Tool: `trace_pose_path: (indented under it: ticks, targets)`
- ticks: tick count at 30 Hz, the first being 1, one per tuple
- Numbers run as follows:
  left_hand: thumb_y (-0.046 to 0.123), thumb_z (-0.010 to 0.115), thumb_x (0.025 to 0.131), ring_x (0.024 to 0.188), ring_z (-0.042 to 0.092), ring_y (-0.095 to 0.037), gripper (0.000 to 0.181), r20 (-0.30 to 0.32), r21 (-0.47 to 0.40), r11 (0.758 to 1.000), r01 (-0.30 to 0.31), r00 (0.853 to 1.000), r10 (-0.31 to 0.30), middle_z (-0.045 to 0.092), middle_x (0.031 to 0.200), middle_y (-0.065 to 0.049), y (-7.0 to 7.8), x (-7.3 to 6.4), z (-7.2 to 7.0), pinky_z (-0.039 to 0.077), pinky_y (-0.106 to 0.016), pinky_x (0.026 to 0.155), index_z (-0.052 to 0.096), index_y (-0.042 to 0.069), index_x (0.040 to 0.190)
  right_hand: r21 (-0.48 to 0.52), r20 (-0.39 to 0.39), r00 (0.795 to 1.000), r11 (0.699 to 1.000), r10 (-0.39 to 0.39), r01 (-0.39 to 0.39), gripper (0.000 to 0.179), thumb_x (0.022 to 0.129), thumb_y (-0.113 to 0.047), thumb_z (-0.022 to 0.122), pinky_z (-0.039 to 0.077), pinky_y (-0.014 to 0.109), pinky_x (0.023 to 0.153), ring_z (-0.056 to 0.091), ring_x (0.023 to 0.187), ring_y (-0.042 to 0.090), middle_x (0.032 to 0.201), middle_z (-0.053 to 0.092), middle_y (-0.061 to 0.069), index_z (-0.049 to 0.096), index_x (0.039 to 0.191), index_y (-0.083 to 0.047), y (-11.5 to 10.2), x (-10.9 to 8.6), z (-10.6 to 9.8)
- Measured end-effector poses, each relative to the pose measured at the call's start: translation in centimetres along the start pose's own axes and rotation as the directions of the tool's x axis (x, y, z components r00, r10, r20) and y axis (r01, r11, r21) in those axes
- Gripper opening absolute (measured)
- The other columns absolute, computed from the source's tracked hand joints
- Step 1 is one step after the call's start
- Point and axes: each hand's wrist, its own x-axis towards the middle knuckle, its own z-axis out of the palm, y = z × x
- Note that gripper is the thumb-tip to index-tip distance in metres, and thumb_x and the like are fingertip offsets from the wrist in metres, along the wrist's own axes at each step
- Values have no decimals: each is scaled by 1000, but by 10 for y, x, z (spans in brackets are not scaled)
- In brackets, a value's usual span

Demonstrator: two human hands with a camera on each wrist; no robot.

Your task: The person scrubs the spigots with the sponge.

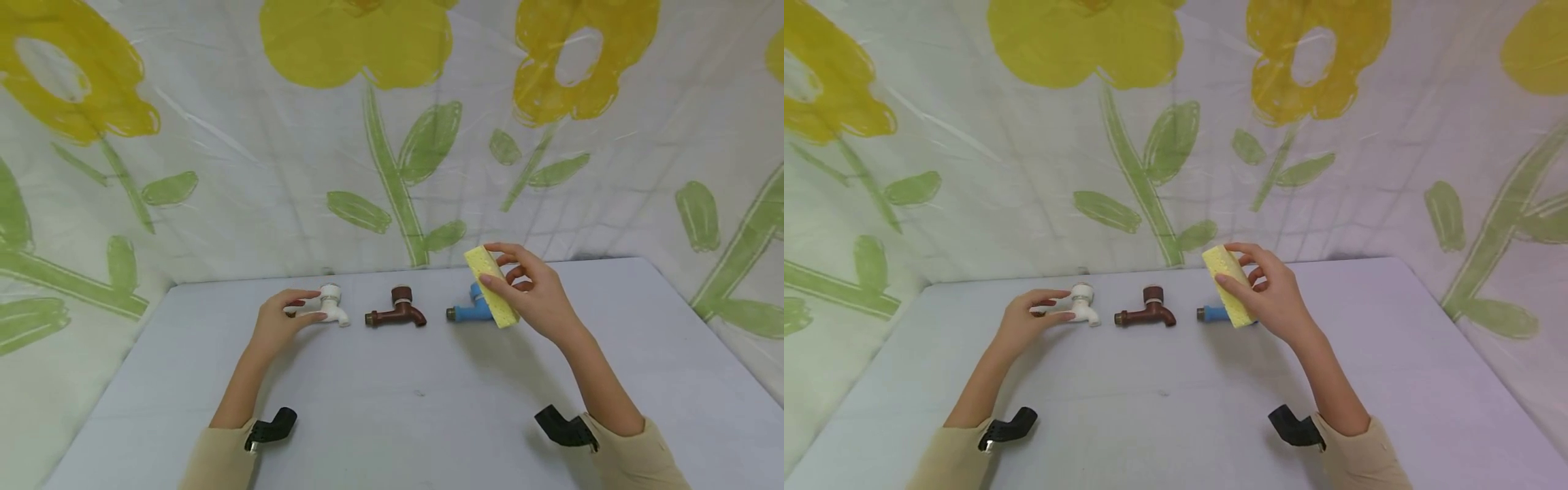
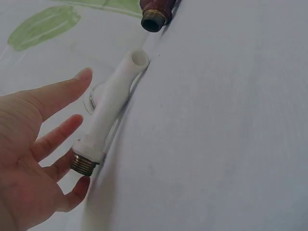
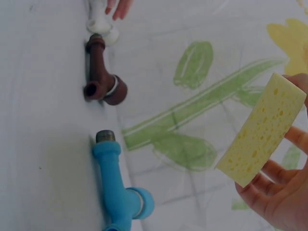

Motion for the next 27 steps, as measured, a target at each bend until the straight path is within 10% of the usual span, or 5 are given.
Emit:
trace_pose_path:
  ticks: [7,27]
  targets:
    - [14,85,92,117,65,-33,43,105,-13,998,53,993,-52,69,131,-22,-16,-1,-5,51,-20,88,72,-1,129,-4,-1,1000,1000,-1,1,48,103,-23,71,51,25,70,56,93,28,129,61,17,58,149,-17,0,0,0]
    - [14,80,96,82,47,-18,27,92,62,997,40,995,-46,69,98,-10,-15,2,1,40,-26,68,76,-1,118,-6,5,1000,1000,9,-9,48,103,-24,71,52,25,70,57,94,28,130,61,16,58,149,-17,1,1,0]
